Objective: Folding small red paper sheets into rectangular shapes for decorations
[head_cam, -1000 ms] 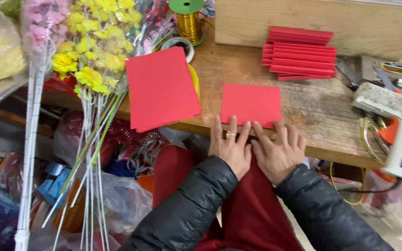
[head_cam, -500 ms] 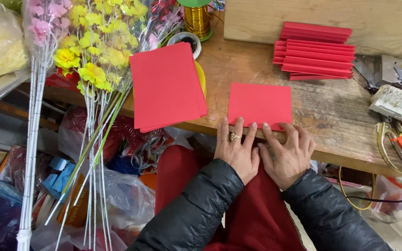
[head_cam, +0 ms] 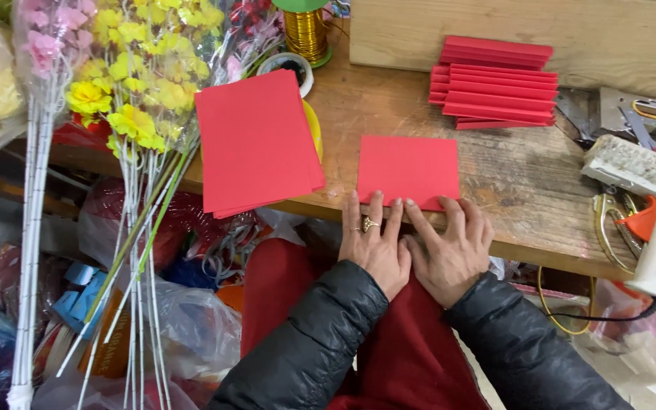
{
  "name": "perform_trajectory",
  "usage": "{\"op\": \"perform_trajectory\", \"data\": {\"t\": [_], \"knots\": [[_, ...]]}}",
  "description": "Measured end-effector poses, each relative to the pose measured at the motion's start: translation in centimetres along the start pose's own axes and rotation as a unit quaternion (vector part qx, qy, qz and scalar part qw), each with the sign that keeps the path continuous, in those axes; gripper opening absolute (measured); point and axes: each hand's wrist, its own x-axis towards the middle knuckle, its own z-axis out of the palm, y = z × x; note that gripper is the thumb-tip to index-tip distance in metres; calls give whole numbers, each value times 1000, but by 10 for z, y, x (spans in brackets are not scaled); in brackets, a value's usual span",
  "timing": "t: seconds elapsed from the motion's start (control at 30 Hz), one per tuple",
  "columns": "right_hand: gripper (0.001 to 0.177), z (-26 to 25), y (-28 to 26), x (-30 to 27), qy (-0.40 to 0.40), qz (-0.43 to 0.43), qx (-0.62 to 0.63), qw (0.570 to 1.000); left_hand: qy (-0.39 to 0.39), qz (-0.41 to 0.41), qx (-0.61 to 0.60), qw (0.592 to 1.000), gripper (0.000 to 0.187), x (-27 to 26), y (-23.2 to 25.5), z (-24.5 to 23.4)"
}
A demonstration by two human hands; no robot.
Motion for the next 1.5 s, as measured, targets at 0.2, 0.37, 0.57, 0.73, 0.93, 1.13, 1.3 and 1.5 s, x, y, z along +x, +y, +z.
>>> {"op": "perform_trajectory", "data": {"t": [0.2, 0.37, 0.57, 0.73, 0.93, 1.13, 1.3, 1.5], "knots": [[57, -3, -1, 5, -10, 3, -8, 1000, -13, -5, 5, 1000, 72, -1, 1, 1], [52, -8, 2, 11, -42, 9, 2, 999, -22, -10, 6, 1000, 73, -2, 2, -1], [52, -16, 17, 14, -53, -15, 7, 998, -6, -9, 16, 1000, 72, -2, 4, -1], [42, -26, 51, 8, -85, -19, -3, 996, -11, -10, 10, 1000, 70, -2, 1, 5], [54, -27, 82, -10, -103, -12, 7, 995, 18, 0, 16, 1000, 70, 1, 12, -15], [58, -38, 75, -1, -189, 27, 33, 981, -185, -61, 38, 980, 113, 19, 49, -3], [58, -42, 73, -1, -207, 36, 28, 977, -216, -91, 35, 971, 108, 20, 48, -18], [61, -44, 76, 1, -236, 39, 38, 970, -121, -141, 58, 981, 98, 10, 1, -22]]}}
